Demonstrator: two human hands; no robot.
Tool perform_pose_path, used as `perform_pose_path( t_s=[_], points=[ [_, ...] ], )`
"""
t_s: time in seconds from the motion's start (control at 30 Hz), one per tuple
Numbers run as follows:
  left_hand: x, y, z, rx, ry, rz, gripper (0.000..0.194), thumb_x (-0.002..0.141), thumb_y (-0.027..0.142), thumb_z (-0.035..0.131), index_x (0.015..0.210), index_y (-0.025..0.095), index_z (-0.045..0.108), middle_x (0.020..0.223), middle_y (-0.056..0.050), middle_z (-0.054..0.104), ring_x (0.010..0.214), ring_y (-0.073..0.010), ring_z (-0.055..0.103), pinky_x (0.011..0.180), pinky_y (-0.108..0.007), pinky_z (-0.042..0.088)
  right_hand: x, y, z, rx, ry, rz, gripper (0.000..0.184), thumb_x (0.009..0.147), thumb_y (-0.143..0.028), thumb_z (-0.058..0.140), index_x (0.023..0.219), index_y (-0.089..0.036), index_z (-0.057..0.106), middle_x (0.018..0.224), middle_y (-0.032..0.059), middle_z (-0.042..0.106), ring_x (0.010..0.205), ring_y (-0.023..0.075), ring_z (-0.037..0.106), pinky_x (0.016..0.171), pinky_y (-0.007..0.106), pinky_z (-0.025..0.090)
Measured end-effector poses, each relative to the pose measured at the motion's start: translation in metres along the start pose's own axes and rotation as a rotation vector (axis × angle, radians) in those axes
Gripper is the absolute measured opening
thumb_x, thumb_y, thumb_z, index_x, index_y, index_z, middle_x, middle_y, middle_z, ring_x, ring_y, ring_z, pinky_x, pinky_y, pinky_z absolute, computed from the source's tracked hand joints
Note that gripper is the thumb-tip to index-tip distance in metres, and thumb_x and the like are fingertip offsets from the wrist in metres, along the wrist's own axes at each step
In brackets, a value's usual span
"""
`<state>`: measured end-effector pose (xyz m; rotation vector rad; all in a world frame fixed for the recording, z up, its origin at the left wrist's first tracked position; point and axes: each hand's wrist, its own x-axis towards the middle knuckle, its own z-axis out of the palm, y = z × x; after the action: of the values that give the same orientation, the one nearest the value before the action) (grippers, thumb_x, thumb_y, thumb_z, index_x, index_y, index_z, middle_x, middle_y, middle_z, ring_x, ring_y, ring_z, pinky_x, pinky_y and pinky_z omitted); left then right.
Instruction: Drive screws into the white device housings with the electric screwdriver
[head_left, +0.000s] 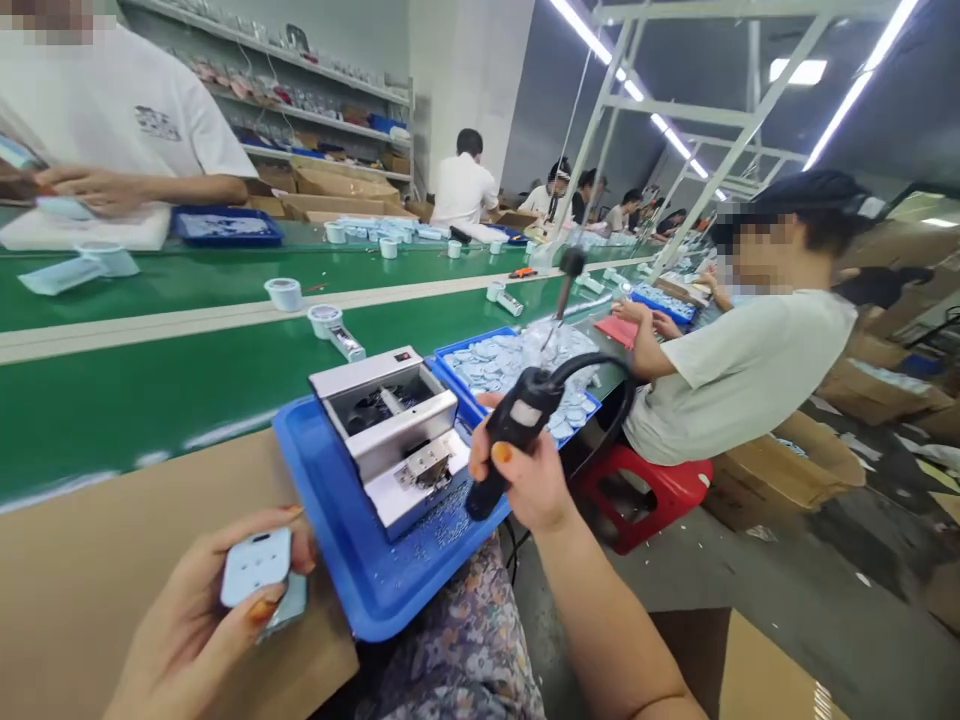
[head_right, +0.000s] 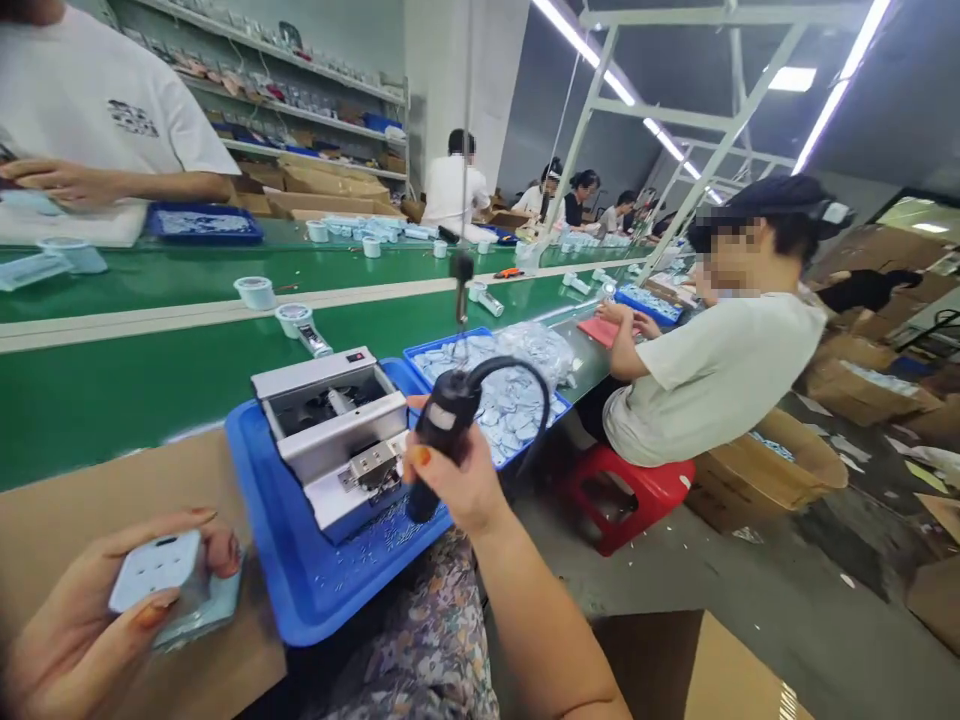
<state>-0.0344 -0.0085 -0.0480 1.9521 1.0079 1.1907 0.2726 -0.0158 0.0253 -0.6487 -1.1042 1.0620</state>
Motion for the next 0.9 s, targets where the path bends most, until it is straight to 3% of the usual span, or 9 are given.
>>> perform_pose_path(
  t_s=[0.1, 0.2, 0.43, 0.7, 0.9],
  points=[
    [0.003, 0.013, 0.004, -0.117, 0.0, 0.039, 0.037, 0.106, 0.056, 0.058, 0.133, 0.031, 0.06, 0.092, -0.004, 0.07, 0.077, -0.0222, 0.072, 0.064, -0.03, 0.063, -0.005, -0.016, 0.005, -0.078, 0.129, -0.131, 0.039, 0.083, -0.044, 0.09, 0.102, -0.024, 0.063, 0.066, -0.0091, 0.06, 0.048, 0.0081, 0.055, 0.053, 0.024, 0.048],
    [0.006, 0.022, 0.008, -0.068, 0.043, 0.045, 0.032, 0.107, 0.052, 0.062, 0.128, 0.028, 0.061, 0.089, -0.001, 0.07, 0.07, -0.0171, 0.07, 0.062, -0.025, 0.061, 0.001, -0.03, 0.015, -0.121, 0.186, -0.236, 0.038, 0.083, -0.043, 0.09, 0.096, -0.025, 0.059, 0.068, -0.0101, 0.061, 0.048, 0.0074, 0.056, 0.054, 0.025, 0.052],
    [0.01, 0.026, 0.013, -0.127, 0.064, 0.113, 0.026, 0.108, 0.048, 0.061, 0.125, 0.029, 0.059, 0.086, 0.001, 0.068, 0.067, -0.0144, 0.068, 0.059, -0.021, 0.06, 0.02, -0.025, 0.046, -0.155, 0.167, -0.375, 0.029, 0.091, -0.042, 0.084, 0.099, -0.027, 0.06, 0.065, -0.0102, 0.055, 0.047, 0.008, 0.051, 0.05, 0.026, 0.049],
    [0.011, 0.027, 0.013, -0.158, 0.08, 0.149, 0.022, 0.108, 0.044, 0.062, 0.124, 0.03, 0.059, 0.084, 0.001, 0.068, 0.066, -0.015, 0.067, 0.058, -0.022, 0.059, 0.022, -0.004, 0.049, -0.169, 0.171, -0.275, 0.029, 0.091, -0.042, 0.081, 0.089, -0.024, 0.058, 0.067, -0.0091, 0.05, 0.048, 0.006, 0.047, 0.05, 0.025, 0.044],
    [0.01, 0.024, 0.013, -0.063, 0.048, 0.09, 0.025, 0.105, 0.04, 0.063, 0.126, 0.027, 0.059, 0.084, 0.001, 0.069, 0.065, -0.0165, 0.069, 0.059, -0.025, 0.059, 0.016, -0.023, 0.052, -0.194, 0.129, -0.051, 0.021, 0.087, -0.028, 0.081, 0.088, -0.022, 0.061, 0.056, -0.0104, 0.054, 0.044, 0.007, 0.05, 0.047, 0.023, 0.044]
  ],
)
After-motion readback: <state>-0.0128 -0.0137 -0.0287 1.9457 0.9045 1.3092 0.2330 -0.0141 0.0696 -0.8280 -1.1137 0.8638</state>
